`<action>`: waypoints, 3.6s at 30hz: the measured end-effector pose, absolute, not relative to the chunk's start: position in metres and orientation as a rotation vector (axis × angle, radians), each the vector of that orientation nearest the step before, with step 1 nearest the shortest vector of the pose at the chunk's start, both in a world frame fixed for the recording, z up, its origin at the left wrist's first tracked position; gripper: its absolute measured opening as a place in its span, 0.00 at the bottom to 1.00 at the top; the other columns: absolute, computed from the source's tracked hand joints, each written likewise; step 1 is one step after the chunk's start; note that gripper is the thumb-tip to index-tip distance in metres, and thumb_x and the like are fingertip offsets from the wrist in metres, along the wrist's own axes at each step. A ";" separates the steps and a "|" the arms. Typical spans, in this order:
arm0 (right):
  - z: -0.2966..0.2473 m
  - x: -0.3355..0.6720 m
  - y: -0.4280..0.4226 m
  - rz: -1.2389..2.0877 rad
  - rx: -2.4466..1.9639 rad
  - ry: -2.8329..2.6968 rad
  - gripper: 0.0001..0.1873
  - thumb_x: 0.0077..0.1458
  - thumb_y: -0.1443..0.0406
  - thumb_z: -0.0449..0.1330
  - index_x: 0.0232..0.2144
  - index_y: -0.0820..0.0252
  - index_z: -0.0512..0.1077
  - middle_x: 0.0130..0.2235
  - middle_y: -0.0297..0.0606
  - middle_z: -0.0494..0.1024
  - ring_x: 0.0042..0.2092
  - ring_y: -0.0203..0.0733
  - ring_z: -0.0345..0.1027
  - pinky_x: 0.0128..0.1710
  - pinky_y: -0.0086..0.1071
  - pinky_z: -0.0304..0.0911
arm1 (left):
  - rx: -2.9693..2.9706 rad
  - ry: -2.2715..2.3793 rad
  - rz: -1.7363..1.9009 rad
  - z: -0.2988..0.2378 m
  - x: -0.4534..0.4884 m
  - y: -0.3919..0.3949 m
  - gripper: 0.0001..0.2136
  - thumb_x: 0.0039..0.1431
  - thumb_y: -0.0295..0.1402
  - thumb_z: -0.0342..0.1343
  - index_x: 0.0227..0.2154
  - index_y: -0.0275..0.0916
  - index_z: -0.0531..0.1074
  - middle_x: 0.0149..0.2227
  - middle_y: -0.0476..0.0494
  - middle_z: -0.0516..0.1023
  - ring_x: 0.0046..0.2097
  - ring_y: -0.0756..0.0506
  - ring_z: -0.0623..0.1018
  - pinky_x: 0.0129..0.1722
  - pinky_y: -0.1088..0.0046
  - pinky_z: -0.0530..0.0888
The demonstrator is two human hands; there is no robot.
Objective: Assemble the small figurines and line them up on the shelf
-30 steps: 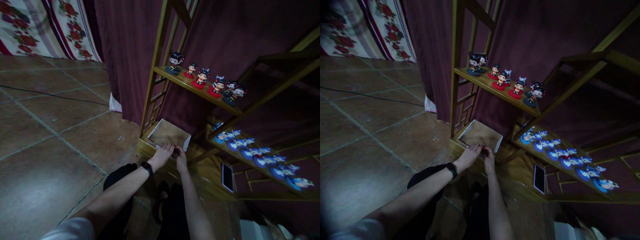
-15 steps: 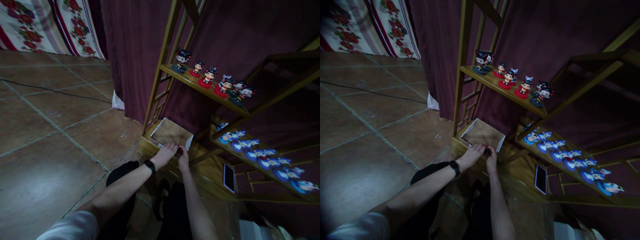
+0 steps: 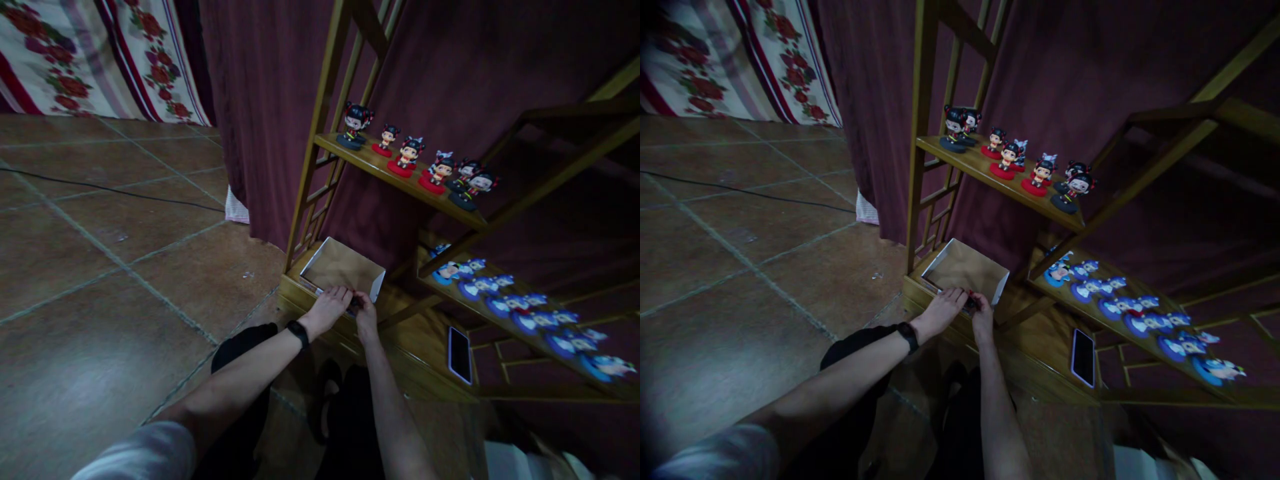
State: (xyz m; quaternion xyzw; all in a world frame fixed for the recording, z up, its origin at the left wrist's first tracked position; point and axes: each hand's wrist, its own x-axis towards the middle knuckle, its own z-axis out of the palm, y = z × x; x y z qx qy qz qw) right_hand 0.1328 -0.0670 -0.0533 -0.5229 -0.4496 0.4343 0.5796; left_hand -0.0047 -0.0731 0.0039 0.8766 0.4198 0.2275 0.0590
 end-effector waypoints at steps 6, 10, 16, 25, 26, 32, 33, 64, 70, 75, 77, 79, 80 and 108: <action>-0.055 0.131 -0.065 1.072 -1.235 -1.076 0.11 0.38 0.65 0.59 0.30 0.57 0.69 0.33 0.32 0.75 0.36 0.38 0.67 0.40 0.34 0.63 | 1.960 1.276 0.914 -0.017 -0.005 -0.055 0.10 0.50 0.24 0.51 0.37 0.38 0.68 0.33 0.44 0.73 0.35 0.47 0.73 0.36 0.73 0.68; -0.053 0.128 -0.065 1.163 -1.276 -1.025 0.11 0.39 0.61 0.60 0.29 0.57 0.69 0.32 0.33 0.75 0.34 0.38 0.67 0.36 0.32 0.64 | 1.347 1.147 0.956 -0.035 0.000 -0.038 0.02 0.44 0.26 0.57 0.23 0.35 0.70 0.21 0.49 0.71 0.24 0.51 0.71 0.27 0.76 0.68; -0.049 0.126 -0.065 1.238 -1.322 -0.940 0.12 0.39 0.57 0.61 0.27 0.57 0.69 0.30 0.32 0.74 0.31 0.38 0.67 0.30 0.31 0.64 | 0.768 1.022 0.910 -0.044 0.001 -0.036 0.07 0.37 0.27 0.63 0.22 0.33 0.71 0.24 0.47 0.75 0.25 0.52 0.73 0.27 0.77 0.71; -0.059 0.130 -0.059 1.225 -1.383 -0.892 0.10 0.36 0.60 0.62 0.23 0.57 0.67 0.24 0.30 0.72 0.25 0.35 0.66 0.25 0.29 0.63 | 0.871 0.998 0.864 -0.049 0.006 -0.033 0.09 0.39 0.29 0.62 0.27 0.32 0.74 0.25 0.45 0.76 0.25 0.53 0.73 0.25 0.79 0.70; -0.062 0.131 -0.058 1.205 -1.395 -0.896 0.10 0.36 0.60 0.62 0.23 0.57 0.66 0.23 0.29 0.72 0.24 0.35 0.65 0.24 0.28 0.63 | 0.926 0.996 0.857 -0.050 0.007 -0.032 0.08 0.40 0.29 0.61 0.27 0.32 0.74 0.24 0.46 0.75 0.24 0.53 0.73 0.24 0.80 0.69; -0.071 0.132 -0.053 1.145 -1.444 -0.890 0.09 0.35 0.61 0.61 0.21 0.58 0.65 0.22 0.28 0.71 0.23 0.35 0.66 0.24 0.29 0.65 | 1.157 1.014 0.811 -0.055 0.011 -0.028 0.04 0.45 0.29 0.57 0.22 0.32 0.73 0.19 0.49 0.73 0.21 0.53 0.71 0.22 0.80 0.67; -0.071 0.132 -0.053 1.131 -1.449 -0.891 0.09 0.35 0.62 0.61 0.21 0.58 0.65 0.22 0.28 0.72 0.24 0.35 0.66 0.24 0.30 0.65 | 1.172 1.014 0.803 -0.055 0.011 -0.028 0.04 0.46 0.29 0.56 0.22 0.32 0.72 0.19 0.49 0.73 0.21 0.53 0.71 0.22 0.80 0.67; -0.058 0.129 -0.056 1.235 -1.358 -0.833 0.14 0.32 0.58 0.64 0.20 0.58 0.65 0.23 0.28 0.71 0.23 0.35 0.66 0.24 0.32 0.65 | 0.894 0.953 0.769 -0.046 0.005 -0.028 0.09 0.39 0.30 0.64 0.26 0.31 0.74 0.23 0.44 0.76 0.24 0.51 0.75 0.27 0.77 0.71; -0.060 0.129 -0.056 1.245 -1.381 -0.828 0.13 0.32 0.59 0.64 0.21 0.58 0.65 0.21 0.27 0.71 0.23 0.35 0.67 0.25 0.32 0.66 | 0.919 0.968 0.777 -0.046 0.005 -0.029 0.09 0.38 0.30 0.64 0.24 0.31 0.73 0.22 0.44 0.75 0.24 0.51 0.74 0.25 0.78 0.71; -0.063 0.129 -0.058 1.239 -1.367 -0.836 0.14 0.32 0.59 0.64 0.22 0.58 0.65 0.22 0.28 0.71 0.22 0.34 0.66 0.24 0.32 0.66 | 0.925 0.983 0.786 -0.046 0.005 -0.029 0.10 0.38 0.30 0.64 0.24 0.30 0.73 0.21 0.45 0.74 0.22 0.52 0.73 0.23 0.78 0.70; -0.063 0.130 -0.058 1.247 -1.352 -0.838 0.15 0.32 0.58 0.64 0.22 0.58 0.65 0.22 0.28 0.72 0.22 0.35 0.66 0.24 0.32 0.66 | 0.912 0.991 0.781 -0.045 0.004 -0.030 0.10 0.38 0.30 0.64 0.24 0.30 0.72 0.21 0.45 0.74 0.22 0.52 0.73 0.24 0.78 0.71; -0.062 0.130 -0.058 1.254 -1.333 -0.829 0.16 0.31 0.57 0.65 0.21 0.58 0.66 0.22 0.28 0.72 0.22 0.35 0.67 0.24 0.32 0.67 | 0.895 0.994 0.772 -0.043 0.004 -0.030 0.10 0.37 0.30 0.64 0.24 0.30 0.73 0.22 0.44 0.75 0.23 0.52 0.73 0.24 0.77 0.71; -0.062 0.129 -0.058 1.254 -1.327 -0.822 0.17 0.31 0.56 0.65 0.21 0.58 0.66 0.23 0.29 0.72 0.22 0.35 0.67 0.24 0.32 0.67 | 0.885 0.995 0.769 -0.042 0.004 -0.031 0.10 0.37 0.30 0.65 0.25 0.29 0.73 0.22 0.44 0.75 0.23 0.52 0.74 0.25 0.77 0.72; -0.059 0.129 -0.055 1.200 -1.328 -0.888 0.13 0.33 0.59 0.63 0.23 0.57 0.66 0.25 0.29 0.72 0.28 0.36 0.67 0.29 0.31 0.66 | 0.942 1.044 0.908 -0.049 0.007 -0.024 0.12 0.36 0.30 0.65 0.26 0.33 0.70 0.21 0.50 0.73 0.22 0.53 0.72 0.21 0.80 0.70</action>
